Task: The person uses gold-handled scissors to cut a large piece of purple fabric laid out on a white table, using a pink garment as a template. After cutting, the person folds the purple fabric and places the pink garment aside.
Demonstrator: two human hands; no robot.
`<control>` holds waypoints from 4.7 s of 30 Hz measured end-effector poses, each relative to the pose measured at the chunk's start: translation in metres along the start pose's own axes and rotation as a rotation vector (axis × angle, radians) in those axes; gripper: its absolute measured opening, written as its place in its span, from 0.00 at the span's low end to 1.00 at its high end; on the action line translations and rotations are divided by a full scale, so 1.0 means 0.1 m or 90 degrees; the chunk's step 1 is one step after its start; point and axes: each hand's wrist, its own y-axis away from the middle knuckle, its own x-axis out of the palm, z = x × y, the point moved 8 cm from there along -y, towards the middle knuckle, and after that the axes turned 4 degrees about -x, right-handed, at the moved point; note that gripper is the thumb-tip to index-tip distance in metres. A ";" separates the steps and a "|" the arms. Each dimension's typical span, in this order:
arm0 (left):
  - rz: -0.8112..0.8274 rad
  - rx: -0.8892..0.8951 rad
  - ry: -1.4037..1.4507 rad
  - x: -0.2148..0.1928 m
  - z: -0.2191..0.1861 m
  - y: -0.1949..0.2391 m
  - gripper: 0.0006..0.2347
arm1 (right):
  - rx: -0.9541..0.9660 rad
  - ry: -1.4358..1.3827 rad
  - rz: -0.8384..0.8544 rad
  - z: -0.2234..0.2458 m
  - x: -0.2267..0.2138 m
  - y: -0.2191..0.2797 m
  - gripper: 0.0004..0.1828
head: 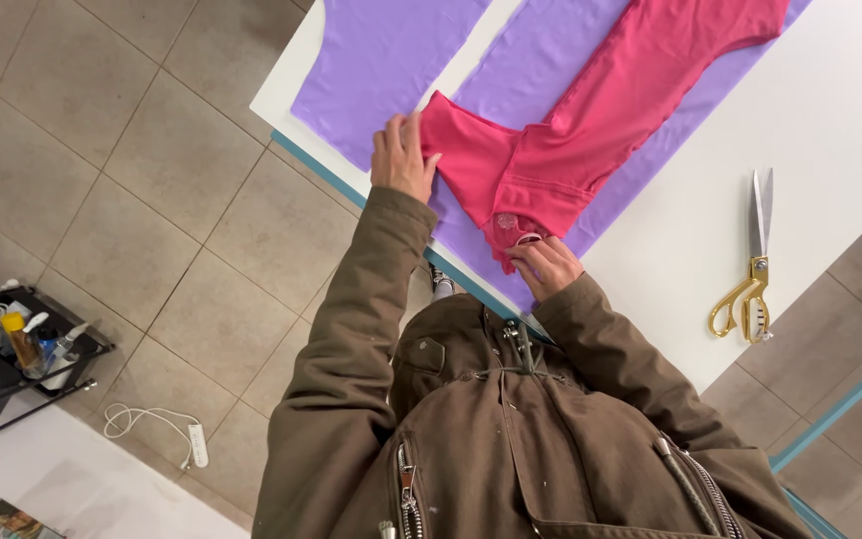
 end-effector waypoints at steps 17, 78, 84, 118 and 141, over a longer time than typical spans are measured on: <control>-0.001 -0.131 0.173 0.06 0.27 -0.51 0.06 | 0.160 -0.160 -0.068 -0.48 0.16 0.28 0.08; 0.055 0.472 -0.076 0.40 -0.64 1.45 0.19 | -0.081 -0.032 -0.115 -0.10 -0.27 0.39 0.22; 0.121 0.419 0.055 0.40 -0.67 1.51 0.22 | 0.159 -0.049 0.073 0.06 -0.53 0.29 0.24; 0.248 0.169 0.011 0.03 -0.31 0.19 0.27 | 0.626 0.300 -0.056 -1.73 -1.57 2.53 0.36; 0.248 -0.643 1.149 1.40 -0.36 2.97 0.20 | 0.650 0.216 0.039 -1.81 -1.63 2.54 0.31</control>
